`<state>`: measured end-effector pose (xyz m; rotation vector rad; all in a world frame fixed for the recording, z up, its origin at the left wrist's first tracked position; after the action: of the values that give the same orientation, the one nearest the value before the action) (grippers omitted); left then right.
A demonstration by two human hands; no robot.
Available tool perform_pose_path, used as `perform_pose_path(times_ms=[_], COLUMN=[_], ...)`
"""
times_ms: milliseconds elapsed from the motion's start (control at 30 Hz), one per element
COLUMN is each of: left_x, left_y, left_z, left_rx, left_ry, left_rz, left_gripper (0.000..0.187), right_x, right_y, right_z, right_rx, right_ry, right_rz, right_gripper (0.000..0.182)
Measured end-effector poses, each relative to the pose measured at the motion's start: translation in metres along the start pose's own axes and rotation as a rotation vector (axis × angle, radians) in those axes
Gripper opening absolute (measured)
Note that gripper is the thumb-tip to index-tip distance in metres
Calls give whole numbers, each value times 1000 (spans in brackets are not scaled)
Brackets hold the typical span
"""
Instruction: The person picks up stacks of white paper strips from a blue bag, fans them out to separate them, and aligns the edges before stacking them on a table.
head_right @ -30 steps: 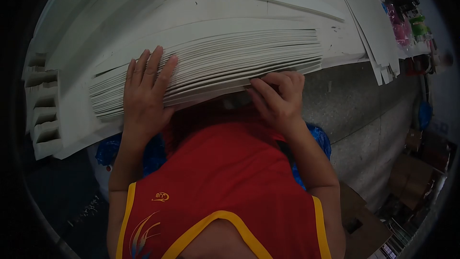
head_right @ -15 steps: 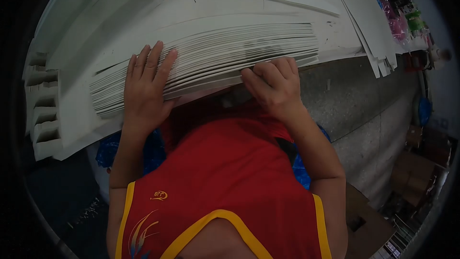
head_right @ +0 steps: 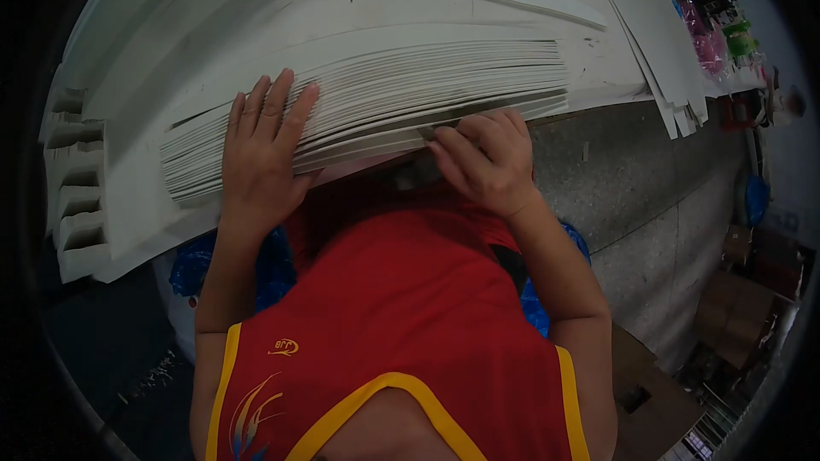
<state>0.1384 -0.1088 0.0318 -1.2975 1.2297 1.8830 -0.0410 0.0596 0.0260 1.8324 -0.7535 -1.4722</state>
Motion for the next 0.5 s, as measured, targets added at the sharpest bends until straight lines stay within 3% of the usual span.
perform_pose_path(times_ms=[167,500], left_x=[1,1], left_y=[0,-1], left_z=[-1,-1], left_rx=[1,-4], left_ry=[3,5], left_rz=[0,-3], left_gripper=[97,97], right_x=[-2,3], right_y=[-8,-6], right_z=[8,6], right_rx=[119,80], right_ry=[-37,-19], right_rz=[121,58], right_gripper=[29,24])
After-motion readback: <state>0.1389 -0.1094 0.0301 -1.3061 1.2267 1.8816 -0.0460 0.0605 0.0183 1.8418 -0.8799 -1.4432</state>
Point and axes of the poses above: each hand's wrist, its own y-axis towards the middle knuckle, its own x-axis out of the palm, z = x × y, the point moved 8 cm from there along y, towards the middle knuckle, and after that the axes turned 8 degrees about z, right-handed, at the moved point
